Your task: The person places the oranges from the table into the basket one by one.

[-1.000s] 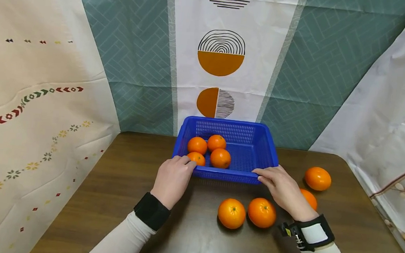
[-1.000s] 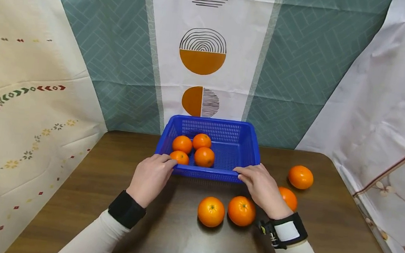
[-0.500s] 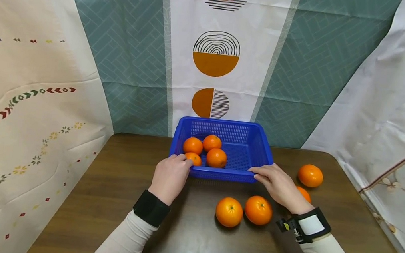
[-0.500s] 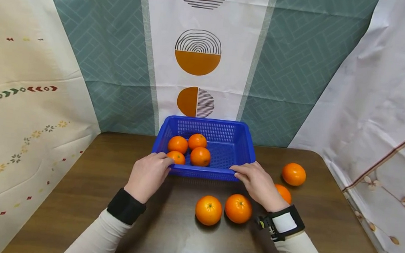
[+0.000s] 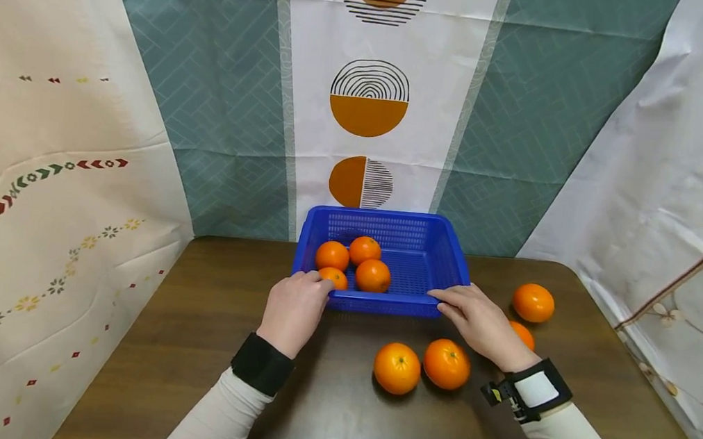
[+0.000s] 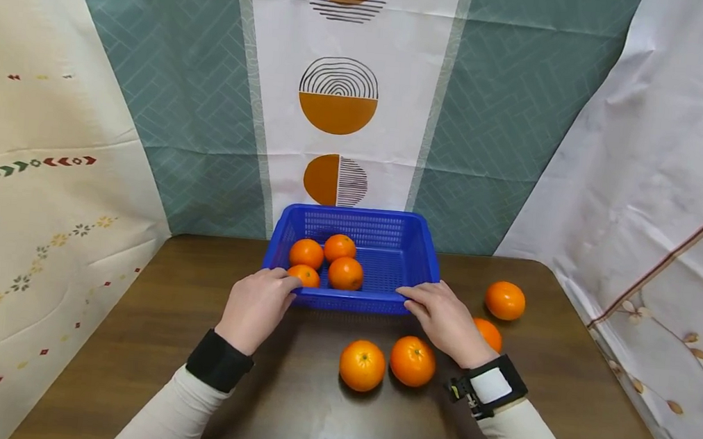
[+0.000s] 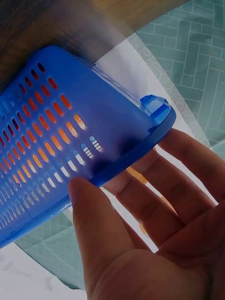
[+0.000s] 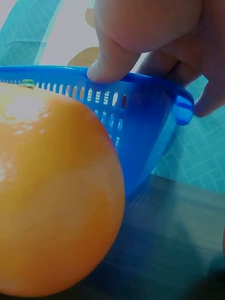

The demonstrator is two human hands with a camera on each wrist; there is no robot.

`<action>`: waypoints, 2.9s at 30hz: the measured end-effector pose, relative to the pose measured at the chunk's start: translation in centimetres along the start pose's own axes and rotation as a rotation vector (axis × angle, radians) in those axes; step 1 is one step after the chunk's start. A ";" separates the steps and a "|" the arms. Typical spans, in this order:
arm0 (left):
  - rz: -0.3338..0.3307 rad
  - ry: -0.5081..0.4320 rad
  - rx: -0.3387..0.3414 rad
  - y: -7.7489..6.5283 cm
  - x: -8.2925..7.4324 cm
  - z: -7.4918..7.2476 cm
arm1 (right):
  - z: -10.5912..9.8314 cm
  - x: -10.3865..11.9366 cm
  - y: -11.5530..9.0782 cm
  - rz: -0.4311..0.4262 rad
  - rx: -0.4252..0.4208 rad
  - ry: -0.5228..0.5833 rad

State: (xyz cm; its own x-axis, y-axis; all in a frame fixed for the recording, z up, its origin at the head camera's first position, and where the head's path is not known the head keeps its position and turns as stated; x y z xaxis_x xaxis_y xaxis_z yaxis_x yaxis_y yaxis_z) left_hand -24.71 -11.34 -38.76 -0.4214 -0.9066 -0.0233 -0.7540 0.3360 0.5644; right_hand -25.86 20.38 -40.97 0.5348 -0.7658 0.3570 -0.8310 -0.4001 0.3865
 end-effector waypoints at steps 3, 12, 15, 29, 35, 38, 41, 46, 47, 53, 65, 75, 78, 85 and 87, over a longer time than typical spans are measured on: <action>-0.007 -0.008 0.005 0.0 0.0 0.1 | 0.0 0.1 -0.1 0.012 0.012 -0.024; -0.005 -0.019 -0.009 -0.2 -0.2 -0.2 | -1.4 0.3 -1.8 0.005 -0.031 -0.083; -0.008 -0.017 0.002 -0.1 -0.2 -0.1 | -1.9 0.2 -2.6 0.003 -0.050 -0.099; -0.005 -0.020 -0.005 0.0 -0.2 -0.3 | -3.6 -1.6 -6.2 -0.018 -0.169 -0.192; -0.006 -0.022 -0.005 0.0 -0.3 -0.1 | -3.8 -2.9 -7.6 0.011 -0.163 -0.207; -0.001 -0.021 -0.015 0.0 -0.3 -0.2 | -3.8 -3.4 -7.9 0.020 -0.161 -0.224; 0.003 -0.026 -0.021 0.1 -0.3 -0.3 | -3.6 -3.9 -8.3 0.012 -0.165 -0.243; 0.001 -0.026 -0.021 0.0 -0.4 -0.3 | -3.3 -4.3 -8.7 -0.011 -0.178 -0.261; 0.001 -0.026 -0.021 0.0 -0.4 -0.4 | -3.2 -4.3 -8.8 -0.012 -0.180 -0.259; 0.005 -0.012 -0.025 -0.2 -0.4 -0.4 | -2.9 -4.4 -9.0 -0.026 -0.181 -0.263; 0.009 -0.020 -0.021 -0.3 -0.2 -0.1 | -2.6 -5.0 -9.6 0.000 -0.151 -0.259; 0.007 -0.020 -0.020 -0.3 -0.2 -0.1 | -2.3 -5.7 -9.7 0.058 -0.112 -0.262; 0.010 -0.019 -0.022 -0.3 -0.2 0.0 | -2.3 -5.8 -9.7 0.063 -0.112 -0.264; 0.012 -0.021 -0.028 -0.4 -0.2 0.0 | -2.2 -6.0 -9.5 0.080 -0.104 -0.261; 0.014 -0.020 -0.031 -0.4 -0.2 0.0 | -2.3 -6.0 -9.5 0.080 -0.108 -0.261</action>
State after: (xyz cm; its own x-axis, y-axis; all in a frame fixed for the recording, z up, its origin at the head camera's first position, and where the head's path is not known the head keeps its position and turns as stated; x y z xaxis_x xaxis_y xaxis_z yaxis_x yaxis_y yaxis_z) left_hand -24.28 -11.29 -39.00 -0.4421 -0.8964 -0.0317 -0.7323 0.3403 0.5899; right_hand -20.79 29.88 -44.85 0.3994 -0.9019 0.1643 -0.8402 -0.2884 0.4592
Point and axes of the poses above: each hand's wrist, its own y-axis towards the middle knuckle, its own z-axis out of the palm, x = y × z, the point moved 5 cm from there along y, towards the middle knuckle, and after that the axes turned 3 degrees about -x, right-handed, at the moved point
